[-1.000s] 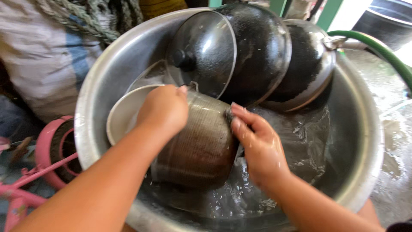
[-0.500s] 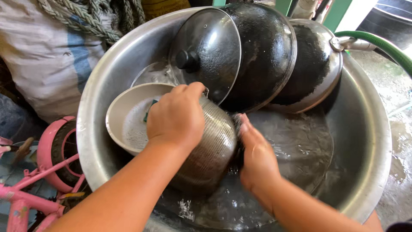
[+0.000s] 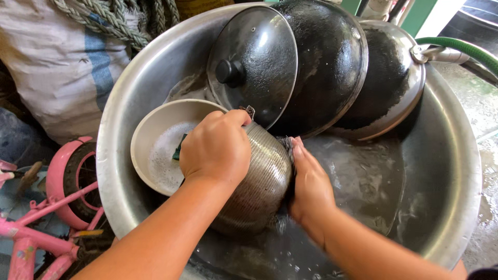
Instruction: The person washes a large metal pot by hand using a steel wool scrubber in a basin of soapy water.
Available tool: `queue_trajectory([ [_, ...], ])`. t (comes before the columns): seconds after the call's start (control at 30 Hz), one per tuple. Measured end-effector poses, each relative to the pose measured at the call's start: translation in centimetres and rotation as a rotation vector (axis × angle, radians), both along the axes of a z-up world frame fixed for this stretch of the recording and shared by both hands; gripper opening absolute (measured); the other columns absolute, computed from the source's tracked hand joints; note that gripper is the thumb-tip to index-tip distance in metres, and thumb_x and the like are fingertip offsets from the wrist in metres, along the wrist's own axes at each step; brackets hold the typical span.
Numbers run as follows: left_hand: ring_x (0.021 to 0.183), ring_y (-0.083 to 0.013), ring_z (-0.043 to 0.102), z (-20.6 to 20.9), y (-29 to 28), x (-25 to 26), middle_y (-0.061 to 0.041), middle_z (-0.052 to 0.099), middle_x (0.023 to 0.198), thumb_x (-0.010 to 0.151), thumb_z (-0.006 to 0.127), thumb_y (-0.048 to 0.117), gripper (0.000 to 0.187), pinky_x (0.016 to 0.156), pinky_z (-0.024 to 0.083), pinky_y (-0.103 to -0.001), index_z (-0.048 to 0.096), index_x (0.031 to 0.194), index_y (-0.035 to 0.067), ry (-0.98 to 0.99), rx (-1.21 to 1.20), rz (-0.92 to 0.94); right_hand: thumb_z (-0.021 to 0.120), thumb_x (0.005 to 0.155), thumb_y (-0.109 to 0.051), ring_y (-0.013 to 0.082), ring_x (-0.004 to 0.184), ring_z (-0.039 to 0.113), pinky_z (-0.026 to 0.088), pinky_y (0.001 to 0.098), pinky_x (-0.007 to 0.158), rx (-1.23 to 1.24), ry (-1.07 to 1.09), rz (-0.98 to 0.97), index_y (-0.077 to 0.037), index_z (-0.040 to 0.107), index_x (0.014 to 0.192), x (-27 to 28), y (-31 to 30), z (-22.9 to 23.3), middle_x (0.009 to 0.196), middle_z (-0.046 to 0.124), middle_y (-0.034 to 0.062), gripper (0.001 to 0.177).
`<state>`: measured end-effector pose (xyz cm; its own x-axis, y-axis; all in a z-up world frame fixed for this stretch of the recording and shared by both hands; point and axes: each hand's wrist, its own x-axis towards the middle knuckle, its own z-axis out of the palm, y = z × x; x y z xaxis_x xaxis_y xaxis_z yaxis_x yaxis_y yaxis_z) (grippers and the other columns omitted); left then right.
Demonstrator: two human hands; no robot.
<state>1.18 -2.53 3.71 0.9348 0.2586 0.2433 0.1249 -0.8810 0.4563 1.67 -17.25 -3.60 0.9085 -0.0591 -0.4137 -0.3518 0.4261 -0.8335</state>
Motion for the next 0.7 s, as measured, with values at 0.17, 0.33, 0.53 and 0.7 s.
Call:
queue_trajectory([
  [0.17,0.095,-0.0369,0.067,0.2,0.0,0.6,-0.006,0.071,0.104,0.089,0.057,0.022,0.026,0.079,0.051,-0.052,0.077,0.103,0.029,-0.035,-0.03,0.013,0.044,0.103,-0.039,0.0262,0.145,0.047,0.037,0.0438,0.117,-0.115,0.064,-0.012,-0.018,0.054,0.146,-0.6,0.2,0.4,0.156,0.054,0.0066,0.049],
  [0.33,0.099,-0.0339,0.068,-0.1,-0.2,1.1,-0.005,0.072,0.105,0.093,0.055,0.022,0.024,0.084,0.052,-0.05,0.077,0.103,0.028,0.013,-0.019,0.0,0.048,0.108,-0.038,0.0201,0.146,0.039,0.03,0.0444,0.117,-0.315,-0.233,-0.006,-0.022,0.049,0.16,-4.7,0.6,-1.2,0.162,0.047,0.0051,0.054],
  [0.53,0.102,-0.0355,0.066,0.3,0.1,2.1,-0.005,0.071,0.109,0.091,0.053,0.021,0.026,0.085,0.051,-0.05,0.076,0.103,0.027,0.04,-0.08,0.039,0.046,0.104,-0.047,0.0278,0.131,0.055,0.043,0.0499,0.109,0.108,0.314,-0.079,-0.018,0.054,0.146,1.3,1.1,1.2,0.146,0.06,0.0083,0.051],
  [0.7,0.103,-0.036,0.066,0.2,0.5,2.0,-0.005,0.072,0.11,0.092,0.054,0.022,0.024,0.084,0.051,-0.05,0.076,0.1,0.026,0.001,-0.081,0.043,0.047,0.106,-0.032,0.0201,0.143,0.044,0.032,0.0389,0.115,-0.213,-0.293,0.009,-0.012,0.055,0.149,-2.8,0.7,-1.6,0.158,0.05,0.0072,0.048],
])
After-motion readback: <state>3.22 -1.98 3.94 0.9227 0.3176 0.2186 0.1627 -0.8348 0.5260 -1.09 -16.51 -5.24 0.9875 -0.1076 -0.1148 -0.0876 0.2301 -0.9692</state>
